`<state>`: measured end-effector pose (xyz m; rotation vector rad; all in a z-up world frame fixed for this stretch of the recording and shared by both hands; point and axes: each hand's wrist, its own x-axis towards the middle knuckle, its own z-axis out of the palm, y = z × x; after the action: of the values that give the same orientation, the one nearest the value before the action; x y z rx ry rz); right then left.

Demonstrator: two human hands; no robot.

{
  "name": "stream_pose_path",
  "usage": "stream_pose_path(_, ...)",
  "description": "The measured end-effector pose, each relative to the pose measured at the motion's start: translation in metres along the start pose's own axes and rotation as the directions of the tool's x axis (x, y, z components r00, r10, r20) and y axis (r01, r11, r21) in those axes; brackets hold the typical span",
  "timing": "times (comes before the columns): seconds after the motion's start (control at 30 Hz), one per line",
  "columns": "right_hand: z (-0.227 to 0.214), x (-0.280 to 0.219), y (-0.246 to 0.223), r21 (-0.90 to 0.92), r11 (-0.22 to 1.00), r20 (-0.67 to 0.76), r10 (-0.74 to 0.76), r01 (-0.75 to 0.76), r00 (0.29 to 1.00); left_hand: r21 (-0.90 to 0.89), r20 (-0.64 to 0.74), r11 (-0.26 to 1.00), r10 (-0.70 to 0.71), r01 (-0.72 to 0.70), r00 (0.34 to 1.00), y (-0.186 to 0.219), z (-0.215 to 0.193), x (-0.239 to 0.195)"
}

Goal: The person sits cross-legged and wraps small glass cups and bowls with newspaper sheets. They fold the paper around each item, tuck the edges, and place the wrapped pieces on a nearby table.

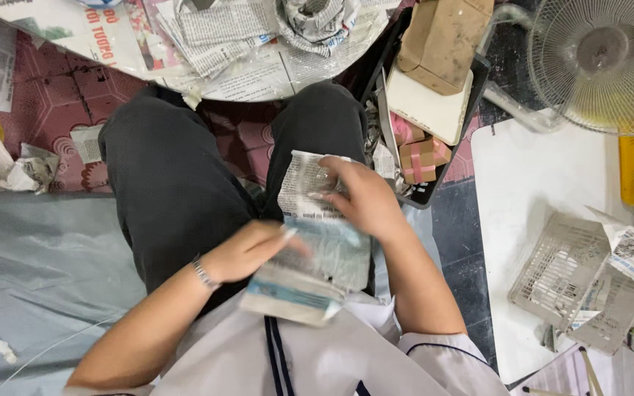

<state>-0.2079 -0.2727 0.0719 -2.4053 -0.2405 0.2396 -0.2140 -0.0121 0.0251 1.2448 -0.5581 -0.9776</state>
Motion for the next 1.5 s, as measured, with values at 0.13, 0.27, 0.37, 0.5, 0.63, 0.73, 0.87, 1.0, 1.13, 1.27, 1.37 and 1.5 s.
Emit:
stream_pose_path(0.13, 0.001, -0.006, -0.022, -0.154, 0.976, -0.003, -0.158, 0.156, 0.987, 0.841, -0.416, 0.539, 0.588, 0.048, 0.694, -0.001, -0.006, 0.041)
stream_pose_path(0.27, 0.004, -0.022, -0.035, -0.273, 0.921, 0.120, -0.255, 0.278, 0.960, 0.422, -0.653, 0.887, 0.154, 0.188, 0.741, 0.004, -0.012, 0.068)
stream_pose_path(0.37, 0.003, -0.026, -0.038, -0.288, 0.923, 0.134, -0.224, 0.255, 0.965, 0.416, -0.594, 0.799, -0.123, 0.434, 0.795, 0.011, -0.016, 0.077)
stream_pose_path(0.5, -0.009, -0.030, -0.034, -0.326, 0.910, 0.040, -0.255, 0.254, 0.966, 0.369, -0.435, 0.886, -0.101, 0.280, 0.895, 0.019, -0.020, 0.082)
stream_pose_path(0.63, -0.011, -0.038, -0.036, -0.354, 0.919, -0.077, -0.215, 0.175, 0.974, 0.459, -0.521, 0.886, 0.217, 0.057, 0.825, 0.017, -0.002, 0.089)
stream_pose_path(0.73, -0.006, -0.042, -0.041, -0.338, 0.926, -0.115, -0.216, 0.167, 0.970, 0.580, -0.632, 0.815, 0.455, -0.007, 0.627, 0.009, 0.014, 0.100)
stream_pose_path(0.87, 0.000, -0.044, -0.045, -0.405, 0.896, -0.117, -0.248, 0.182, 0.962, 0.547, -0.696, 0.837, 0.474, -0.029, 0.539, -0.001, 0.015, 0.106)
stream_pose_path(1.0, 0.001, -0.040, -0.036, 0.169, 0.985, -0.061, 0.058, -0.047, 0.996, 0.465, -0.759, 0.883, 0.359, 0.065, 0.544, -0.013, 0.012, 0.098)
stream_pose_path(1.13, -0.012, -0.036, -0.003, -0.234, 0.962, 0.018, -0.143, 0.143, 0.990, 0.677, -0.673, 0.718, 0.515, 0.161, 0.531, -0.031, 0.007, 0.079)
stream_pose_path(1.27, -0.018, -0.044, 0.016, -0.018, 0.999, -0.137, -0.040, 0.038, 0.990, 0.994, -0.043, 0.101, 0.695, -0.038, 0.718, -0.041, -0.001, 0.057)
stream_pose_path(1.37, -0.020, -0.041, 0.015, -0.371, 0.925, 0.012, -0.083, 0.082, 0.996, 0.994, 0.105, -0.033, 0.575, -0.105, 0.812, -0.038, -0.006, 0.054)
stream_pose_path(1.5, -0.021, -0.039, -0.011, -0.351, 0.930, -0.038, -0.128, 0.106, 0.991, 0.986, 0.072, 0.116, 0.377, -0.124, 0.923, -0.021, 0.002, 0.064)
